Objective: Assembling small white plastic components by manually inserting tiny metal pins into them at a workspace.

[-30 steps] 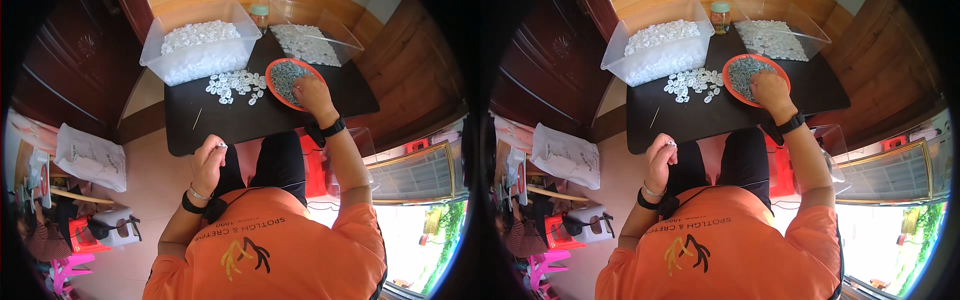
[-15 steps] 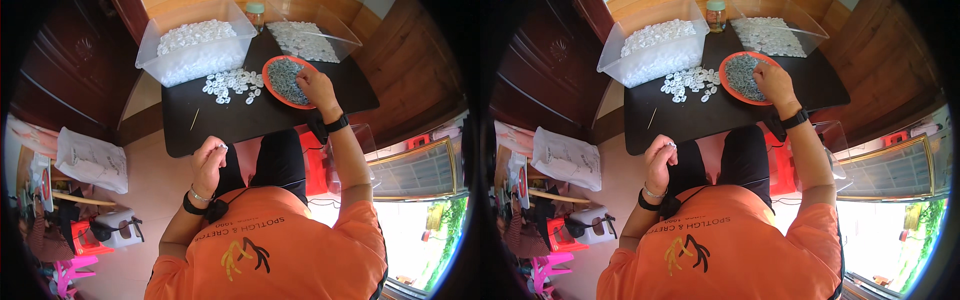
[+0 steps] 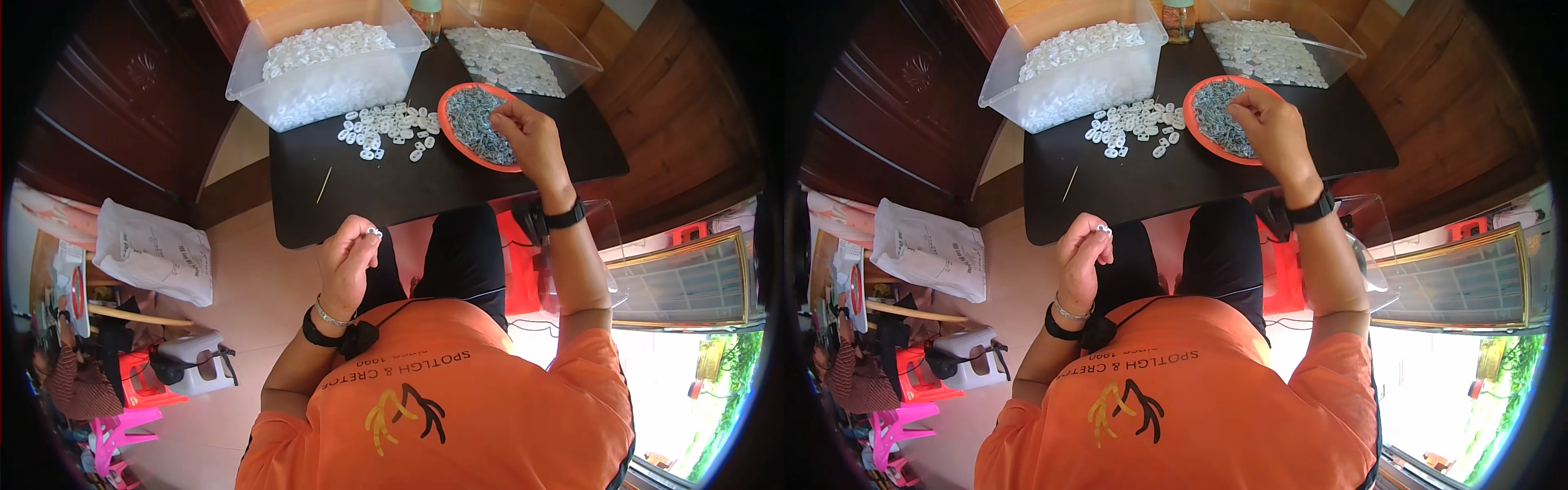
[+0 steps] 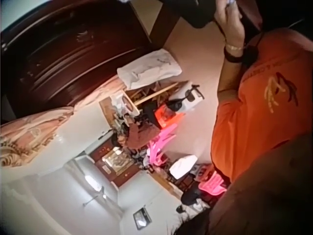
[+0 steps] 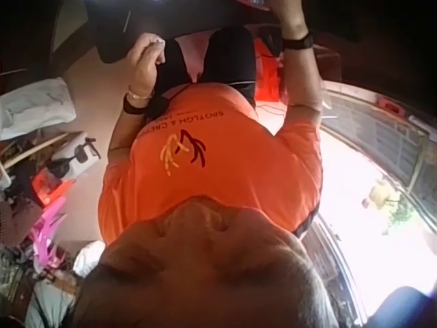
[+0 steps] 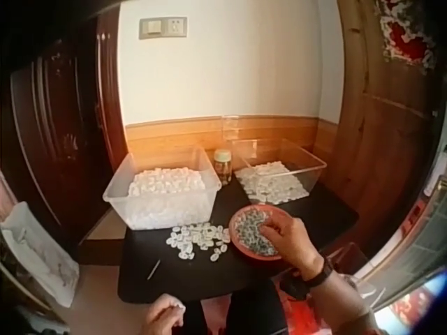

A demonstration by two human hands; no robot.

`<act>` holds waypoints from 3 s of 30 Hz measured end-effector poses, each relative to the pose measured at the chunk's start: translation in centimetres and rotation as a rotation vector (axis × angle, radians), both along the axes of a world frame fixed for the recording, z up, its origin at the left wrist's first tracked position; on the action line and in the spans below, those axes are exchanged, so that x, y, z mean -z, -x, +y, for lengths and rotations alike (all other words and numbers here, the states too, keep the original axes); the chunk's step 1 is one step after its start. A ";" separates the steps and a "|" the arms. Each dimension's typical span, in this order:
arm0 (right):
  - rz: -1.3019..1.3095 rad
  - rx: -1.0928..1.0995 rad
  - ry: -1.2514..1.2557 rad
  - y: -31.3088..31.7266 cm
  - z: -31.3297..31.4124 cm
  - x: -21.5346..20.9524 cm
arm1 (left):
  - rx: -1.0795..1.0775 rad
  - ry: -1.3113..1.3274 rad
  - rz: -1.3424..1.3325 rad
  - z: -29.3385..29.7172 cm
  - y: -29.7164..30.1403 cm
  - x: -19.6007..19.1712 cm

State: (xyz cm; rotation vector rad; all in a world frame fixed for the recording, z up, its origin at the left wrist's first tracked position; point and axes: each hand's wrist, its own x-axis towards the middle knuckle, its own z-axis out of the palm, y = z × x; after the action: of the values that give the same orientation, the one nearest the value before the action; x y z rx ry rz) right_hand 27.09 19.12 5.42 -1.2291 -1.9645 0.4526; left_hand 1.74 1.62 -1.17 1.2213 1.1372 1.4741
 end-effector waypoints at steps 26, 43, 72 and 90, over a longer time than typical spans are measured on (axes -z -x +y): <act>0.534 -0.577 0.608 9.3 -11.7 2.5 | 0.028 -0.043 0.044 -1.1 -0.9 -1.6; 0.321 -0.558 0.276 9.3 -11.8 2.5 | 0.051 -0.087 0.252 -1.2 -0.5 -0.9; -0.495 -0.313 -0.113 15.1 0.1 4.8 | -0.085 0.042 -0.215 0.0 3.1 0.0; 0.067 -0.457 0.325 12.7 -2.4 2.0 | -0.077 0.050 -0.155 -0.5 2.3 -0.7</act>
State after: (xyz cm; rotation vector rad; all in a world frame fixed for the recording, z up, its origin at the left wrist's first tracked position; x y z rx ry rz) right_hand 14.41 16.70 3.45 -0.9258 -2.1692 1.0630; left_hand -0.53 1.07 -0.51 1.0202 1.1201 1.5603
